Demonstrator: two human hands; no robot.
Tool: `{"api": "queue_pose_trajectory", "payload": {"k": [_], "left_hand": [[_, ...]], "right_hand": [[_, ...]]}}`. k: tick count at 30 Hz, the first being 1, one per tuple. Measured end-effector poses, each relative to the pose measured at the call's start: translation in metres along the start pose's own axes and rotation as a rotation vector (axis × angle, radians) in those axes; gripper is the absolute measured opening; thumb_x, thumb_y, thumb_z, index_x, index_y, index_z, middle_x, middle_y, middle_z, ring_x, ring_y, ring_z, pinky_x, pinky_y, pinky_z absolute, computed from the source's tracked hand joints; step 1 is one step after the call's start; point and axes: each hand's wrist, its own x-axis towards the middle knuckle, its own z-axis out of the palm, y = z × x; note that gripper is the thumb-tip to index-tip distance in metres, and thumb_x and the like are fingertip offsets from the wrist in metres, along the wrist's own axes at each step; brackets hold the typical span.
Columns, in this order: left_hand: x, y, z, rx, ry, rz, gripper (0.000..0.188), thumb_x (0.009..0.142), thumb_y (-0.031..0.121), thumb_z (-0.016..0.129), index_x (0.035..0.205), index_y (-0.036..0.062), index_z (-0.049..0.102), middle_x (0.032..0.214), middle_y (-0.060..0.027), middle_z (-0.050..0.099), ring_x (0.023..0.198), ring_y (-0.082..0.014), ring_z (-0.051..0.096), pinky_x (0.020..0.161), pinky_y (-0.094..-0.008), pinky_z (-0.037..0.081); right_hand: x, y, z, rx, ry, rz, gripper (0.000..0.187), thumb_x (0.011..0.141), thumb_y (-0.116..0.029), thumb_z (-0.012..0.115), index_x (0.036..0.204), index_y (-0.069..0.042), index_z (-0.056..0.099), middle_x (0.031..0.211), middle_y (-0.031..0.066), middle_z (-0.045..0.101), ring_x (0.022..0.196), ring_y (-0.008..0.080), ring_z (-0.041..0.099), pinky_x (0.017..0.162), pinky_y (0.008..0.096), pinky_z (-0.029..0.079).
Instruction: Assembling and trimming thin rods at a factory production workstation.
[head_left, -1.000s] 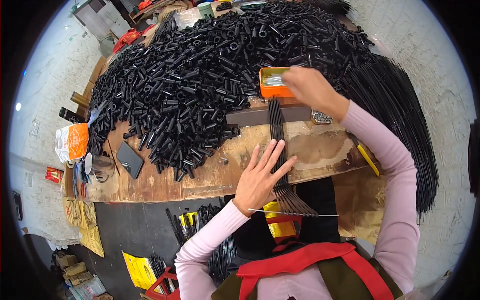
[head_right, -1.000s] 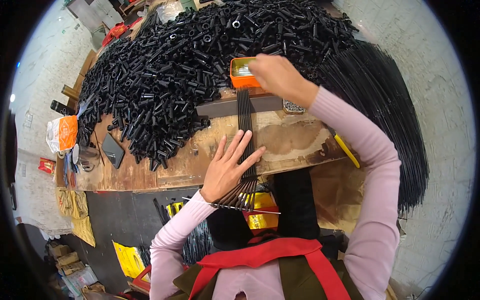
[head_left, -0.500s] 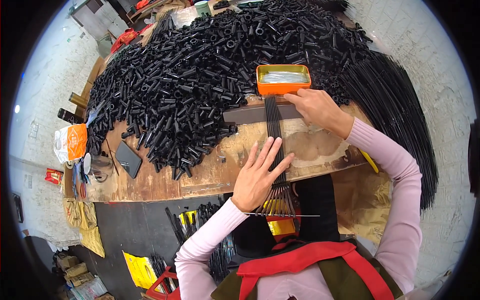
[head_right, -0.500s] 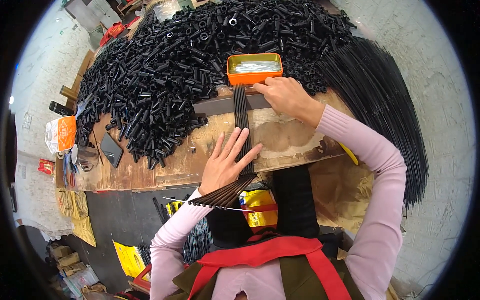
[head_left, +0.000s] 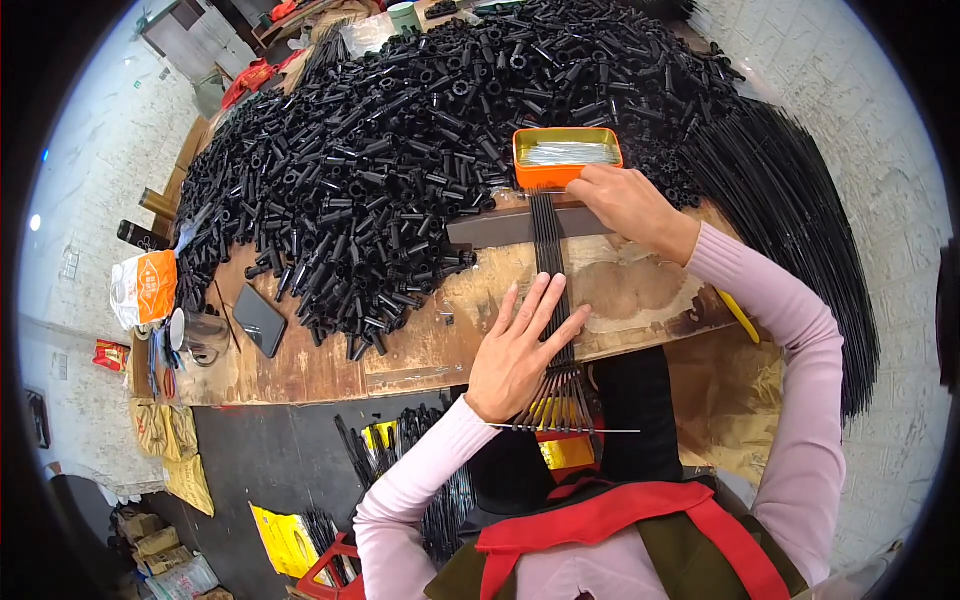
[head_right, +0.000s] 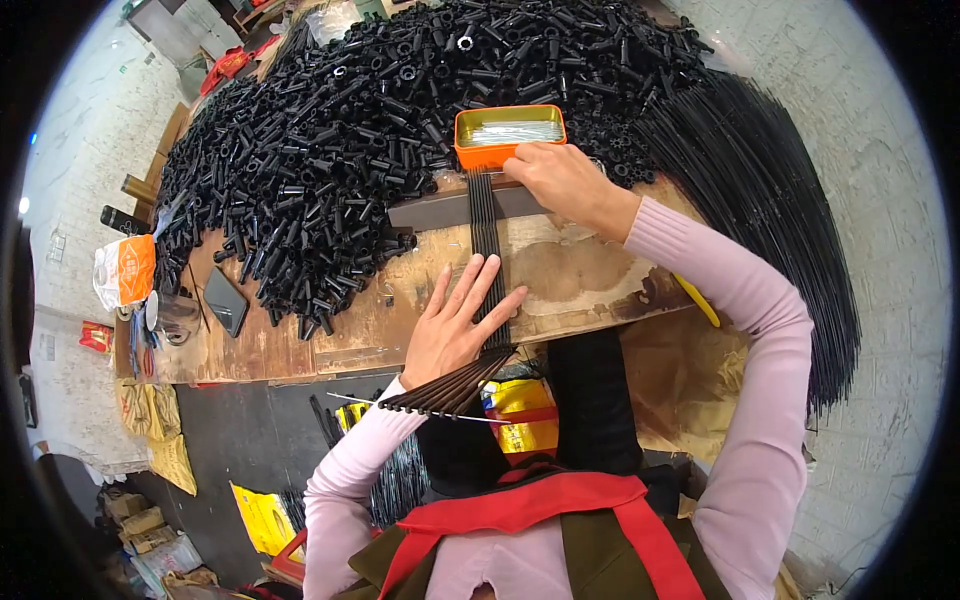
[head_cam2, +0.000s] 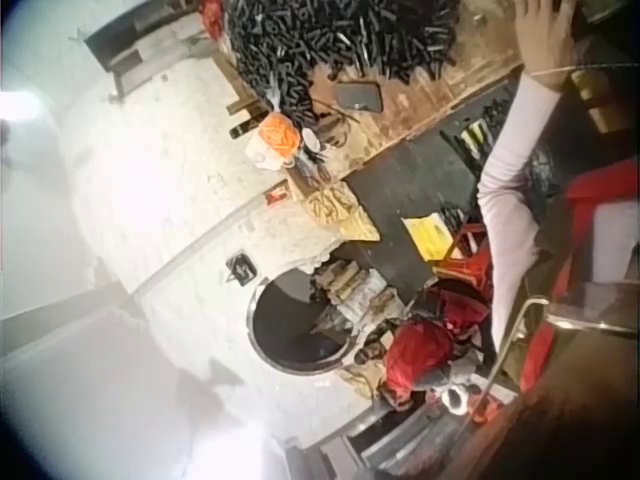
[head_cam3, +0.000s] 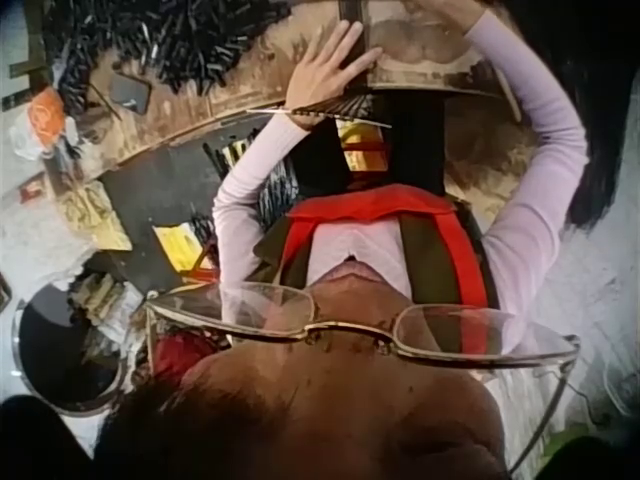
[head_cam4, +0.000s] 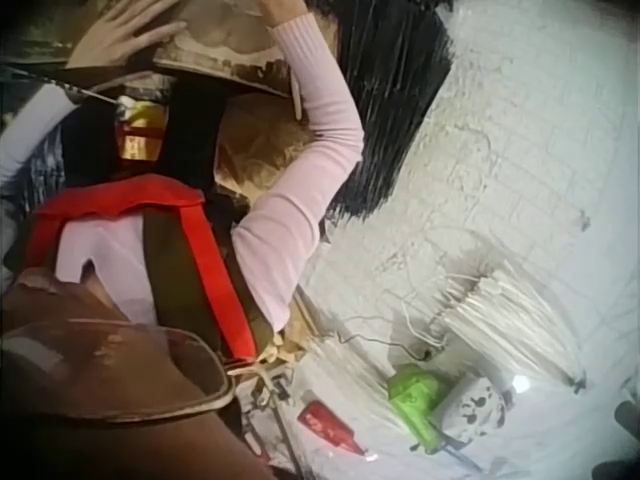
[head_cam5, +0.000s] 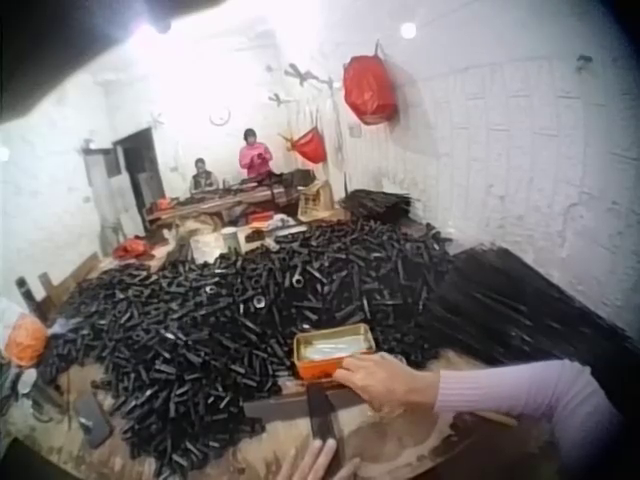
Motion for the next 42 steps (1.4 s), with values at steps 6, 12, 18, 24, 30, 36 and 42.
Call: {"api": "queue_pose_trajectory", "payload": {"k": [6,12,18,24,30,36,42], "left_hand": [[-0.002,-0.001,0.005,0.0,0.035,0.006,0.067,0.088,0.057,0.052,0.146,0.0247,0.042,0.156,-0.0152,0.027,0.145,-0.0323,0.026,0.117,-0.0505,0.021],[0.0,0.0,-0.003,-0.078,0.045,-0.019,0.061,0.089,0.046,0.055,0.146,0.0263,0.043,0.156,-0.0154,0.028,0.145,-0.0332,0.027,0.116,-0.0507,0.024],[0.002,0.0,-0.007,-0.221,-0.006,-0.031,0.087,0.067,-0.003,0.06,0.147,0.0237,0.038,0.158,-0.0163,0.023,0.147,-0.0345,0.021,0.118,-0.0507,0.021],[0.002,0.0,-0.004,-0.174,0.021,-0.017,0.086,0.068,-0.002,0.061,0.147,0.0224,0.039,0.158,-0.0161,0.022,0.147,-0.034,0.02,0.117,-0.0502,0.022],[0.001,0.0,-0.002,-0.132,0.015,-0.032,0.066,0.081,0.016,0.059,0.145,0.0266,0.044,0.157,-0.0145,0.027,0.146,-0.0319,0.026,0.116,-0.0505,0.025],[0.0,0.002,-0.005,-0.151,0.04,-0.026,0.069,0.078,0.01,0.059,0.144,0.0254,0.045,0.157,-0.0144,0.028,0.145,-0.032,0.027,0.116,-0.0496,0.025],[-0.012,0.009,-0.003,-0.191,0.071,0.025,0.08,0.067,-0.001,0.062,0.142,0.0224,0.047,0.154,-0.0151,0.033,0.143,-0.0329,0.031,0.115,-0.0466,0.028]], "right_hand": [[0.01,0.01,0.01,0.063,0.065,-0.045,0.01,0.086,-0.008,0.058,0.094,-0.003,0.06,0.086,0.0103,0.061,0.084,0.0302,0.063,0.07,0.0408,0.053],[0.009,0.012,0.014,0.059,0.088,-0.104,0.006,0.082,-0.005,0.057,0.088,-0.003,0.057,0.085,0.0107,0.06,0.085,0.0295,0.062,0.074,0.0409,0.051],[0.018,0.004,0.013,0.07,0.057,-0.056,0.012,0.086,-0.008,0.059,0.096,-0.003,0.061,0.091,0.0102,0.062,0.088,0.0296,0.062,0.075,0.0403,0.052],[0.006,0.007,0.009,-0.001,0.045,0.076,0.012,0.086,-0.01,0.061,0.096,-0.004,0.061,0.09,0.0112,0.062,0.089,0.0313,0.063,0.075,0.0414,0.051],[0.032,0.012,0.005,0.152,0.118,-0.014,0.013,0.087,-0.012,0.059,0.083,-0.001,0.063,0.083,0.0136,0.064,0.082,0.0337,0.065,0.072,0.0439,0.053],[0.064,0.065,0.02,0.044,-0.104,0.176,0.014,0.08,-0.006,0.059,0.086,0.001,0.07,0.084,0.0222,0.068,0.081,0.0389,0.067,0.072,0.0451,0.054],[0.064,0.064,0.011,0.134,-0.163,0.257,0.015,0.08,-0.007,0.06,0.086,0.001,0.071,0.081,0.022,0.068,0.078,0.0391,0.067,0.071,0.0441,0.055]]}}
